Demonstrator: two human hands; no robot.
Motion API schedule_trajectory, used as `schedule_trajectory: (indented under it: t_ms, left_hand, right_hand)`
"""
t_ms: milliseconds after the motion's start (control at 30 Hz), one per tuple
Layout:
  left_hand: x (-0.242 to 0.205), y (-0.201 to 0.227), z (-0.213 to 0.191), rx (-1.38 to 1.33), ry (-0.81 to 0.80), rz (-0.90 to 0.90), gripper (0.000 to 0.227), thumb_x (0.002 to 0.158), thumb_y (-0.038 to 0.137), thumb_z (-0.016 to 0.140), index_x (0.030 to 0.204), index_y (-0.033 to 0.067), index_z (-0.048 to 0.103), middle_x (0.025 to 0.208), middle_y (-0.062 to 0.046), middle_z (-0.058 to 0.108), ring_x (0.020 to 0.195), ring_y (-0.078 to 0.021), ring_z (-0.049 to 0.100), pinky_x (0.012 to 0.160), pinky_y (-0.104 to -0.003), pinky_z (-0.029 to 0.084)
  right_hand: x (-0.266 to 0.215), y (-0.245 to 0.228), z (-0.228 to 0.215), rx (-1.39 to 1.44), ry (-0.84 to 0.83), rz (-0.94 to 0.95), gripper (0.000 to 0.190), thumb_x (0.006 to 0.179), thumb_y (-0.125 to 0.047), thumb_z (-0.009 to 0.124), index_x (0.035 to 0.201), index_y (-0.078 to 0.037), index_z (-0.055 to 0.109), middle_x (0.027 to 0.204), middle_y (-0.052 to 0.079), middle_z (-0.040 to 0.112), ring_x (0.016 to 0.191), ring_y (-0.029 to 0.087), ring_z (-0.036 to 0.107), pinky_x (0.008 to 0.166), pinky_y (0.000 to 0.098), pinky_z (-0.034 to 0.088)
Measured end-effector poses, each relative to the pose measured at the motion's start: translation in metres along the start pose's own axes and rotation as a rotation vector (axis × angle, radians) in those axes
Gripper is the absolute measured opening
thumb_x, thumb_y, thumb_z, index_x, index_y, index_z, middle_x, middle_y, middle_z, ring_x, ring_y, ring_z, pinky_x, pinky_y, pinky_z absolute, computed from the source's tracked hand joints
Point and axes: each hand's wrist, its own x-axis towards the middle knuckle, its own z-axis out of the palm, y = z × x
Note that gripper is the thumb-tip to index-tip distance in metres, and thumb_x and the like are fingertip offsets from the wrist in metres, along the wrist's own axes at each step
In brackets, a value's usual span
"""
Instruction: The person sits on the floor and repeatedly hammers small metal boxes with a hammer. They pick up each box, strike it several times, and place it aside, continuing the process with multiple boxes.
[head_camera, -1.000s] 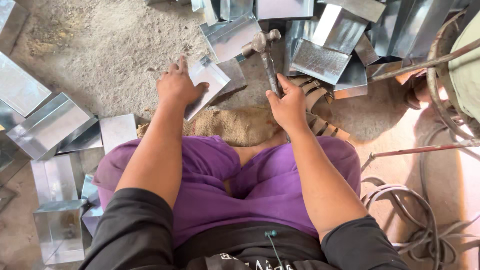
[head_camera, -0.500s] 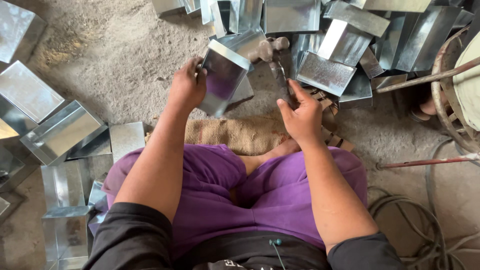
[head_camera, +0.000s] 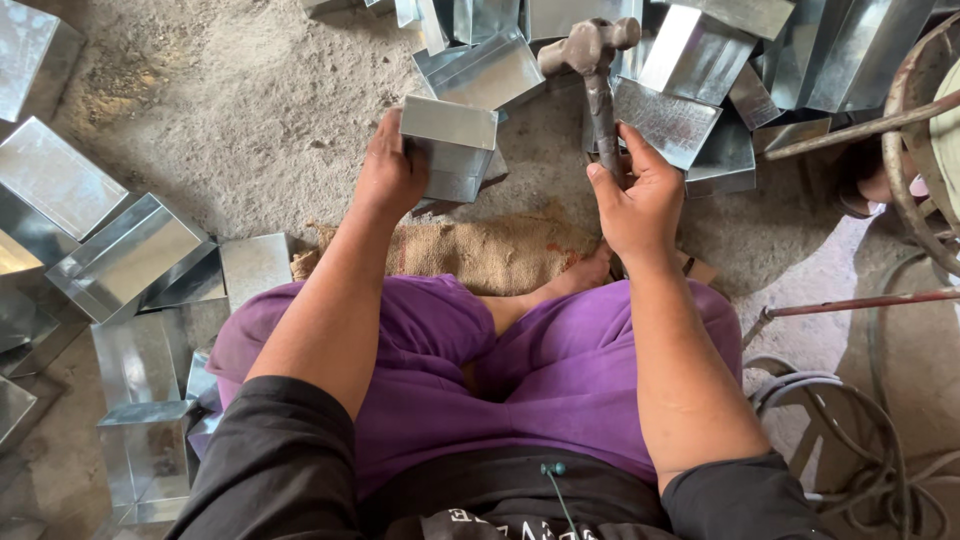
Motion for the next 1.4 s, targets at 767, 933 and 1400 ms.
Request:
schedule_trajectory:
  t_ms: [767, 933, 1400]
  left_hand:
    - [-0.017, 0.009, 0.035, 0.141, 0.099, -0.087, 0.040, 0.096, 0.015, 0.056, 0.134, 0.0064, 0.046, 0.121, -0.020, 0.068, 0.093, -0.0438, 0.071, 0.077, -0.051, 0.060]
    - [-0.017, 0.011, 0.035, 0.147, 0.109, -0.073, 0.041, 0.094, 0.014, 0.057, 0.133, 0.0059, 0.047, 0.120, -0.020, 0.068, 0.093, -0.0448, 0.070, 0.076, -0.052, 0.059]
    - [-0.003, 0.021, 0.017, -0.010, -0.008, -0.297, 0.047, 0.091, 0.014, 0.055, 0.135, 0.0021, 0.042, 0.099, -0.021, 0.070, 0.089, -0.0442, 0.071, 0.079, -0.053, 0.057]
  right_hand:
    - [0.005, -0.159, -0.037, 0.172, 0.198, -0.748, 0.005, 0.113, -0.003, 0.062, 0.118, 0.000, 0.061, 0.080, 0.012, 0.061, 0.051, 0.013, 0.053, 0.049, 0.0273, 0.042]
    - [0.025, -0.138, 0.042, 0.213, 0.279, -0.854, 0.009, 0.102, -0.005, 0.063, 0.104, -0.003, 0.055, 0.083, 0.010, 0.060, 0.058, 0.005, 0.055, 0.050, 0.0247, 0.045]
    - [-0.011, -0.035, 0.002, 0.067, -0.125, 0.086, 0.053, 0.093, 0.002, 0.072, 0.144, 0.005, 0.057, 0.083, 0.008, 0.068, 0.059, 0.007, 0.057, 0.051, 0.0232, 0.044]
